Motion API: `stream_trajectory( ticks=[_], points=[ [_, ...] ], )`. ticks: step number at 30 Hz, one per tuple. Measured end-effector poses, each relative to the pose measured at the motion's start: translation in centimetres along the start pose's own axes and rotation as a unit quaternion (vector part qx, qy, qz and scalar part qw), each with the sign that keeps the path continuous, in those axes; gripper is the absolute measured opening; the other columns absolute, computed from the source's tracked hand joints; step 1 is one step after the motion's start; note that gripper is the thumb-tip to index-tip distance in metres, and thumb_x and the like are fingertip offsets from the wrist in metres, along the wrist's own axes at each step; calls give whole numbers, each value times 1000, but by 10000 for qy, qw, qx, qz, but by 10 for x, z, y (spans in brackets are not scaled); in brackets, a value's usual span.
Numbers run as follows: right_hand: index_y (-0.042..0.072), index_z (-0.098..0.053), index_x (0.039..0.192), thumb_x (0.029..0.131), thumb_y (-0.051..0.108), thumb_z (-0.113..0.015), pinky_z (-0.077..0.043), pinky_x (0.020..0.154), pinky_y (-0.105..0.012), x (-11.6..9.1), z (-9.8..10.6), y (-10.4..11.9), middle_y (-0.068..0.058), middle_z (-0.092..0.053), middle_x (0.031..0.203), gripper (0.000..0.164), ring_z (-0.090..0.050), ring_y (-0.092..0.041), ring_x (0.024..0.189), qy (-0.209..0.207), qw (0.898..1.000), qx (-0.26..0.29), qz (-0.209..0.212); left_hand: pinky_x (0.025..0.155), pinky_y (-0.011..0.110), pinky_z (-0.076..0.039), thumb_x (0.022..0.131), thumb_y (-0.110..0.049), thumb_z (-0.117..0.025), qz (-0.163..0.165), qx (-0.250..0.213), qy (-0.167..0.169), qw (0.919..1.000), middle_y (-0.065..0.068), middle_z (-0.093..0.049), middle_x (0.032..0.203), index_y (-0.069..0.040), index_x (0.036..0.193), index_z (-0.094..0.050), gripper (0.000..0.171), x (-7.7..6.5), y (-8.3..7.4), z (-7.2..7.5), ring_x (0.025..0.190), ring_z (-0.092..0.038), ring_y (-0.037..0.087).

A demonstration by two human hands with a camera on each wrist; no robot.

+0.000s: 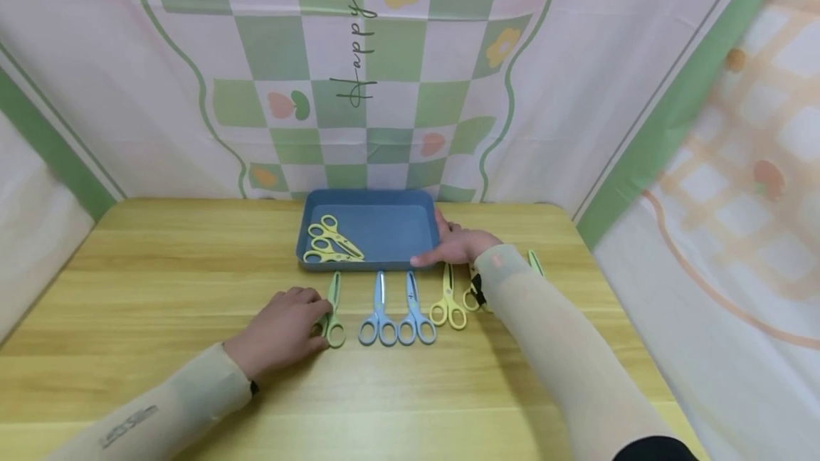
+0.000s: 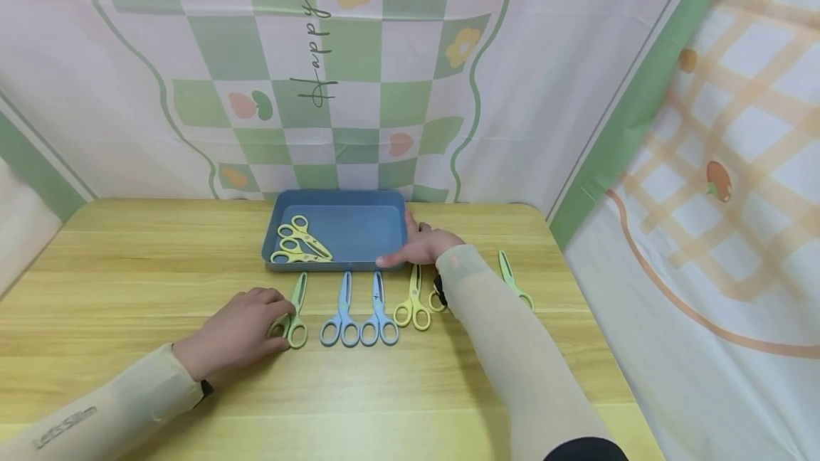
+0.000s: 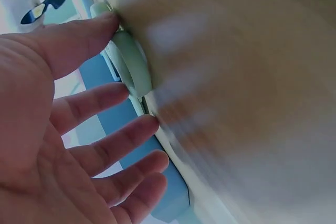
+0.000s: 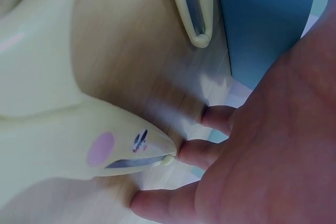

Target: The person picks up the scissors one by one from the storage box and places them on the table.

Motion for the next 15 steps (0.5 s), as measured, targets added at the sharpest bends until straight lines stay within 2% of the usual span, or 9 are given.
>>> stream_trajectory(
  ticks=[9, 15],
  points=[
    [35, 29, 151, 56, 83, -75, -12, 117, -49, 2, 0, 0, -17, 12, 164, 149, 3, -32, 149, 11, 10000, -23, 45, 84, 46, -45, 81, -34, -82, 107, -55, 180, 9998, 4, -61, 102, -11, 112, -69, 40, 5, -10, 2, 100, -56, 26],
    [33, 32, 150, 56, 82, -77, -11, 118, -48, 4, -1, 0, -16, 15, 163, 152, 6, -31, 149, 103, 9998, 46, 168, 85, 46, -44, 81, -35, -82, 182, -7, 238, 9996, 4, -60, 104, -13, 112, -69, 41, 5, -9, 0, 104, -55, 28]
  ],
)
Point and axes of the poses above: each hand's wrist, its own x-axis towards the middle knuckle, its own z-axis out of the back of the hand, y = z × x, the point moved 9 cm from there along x, towards the middle knuckle
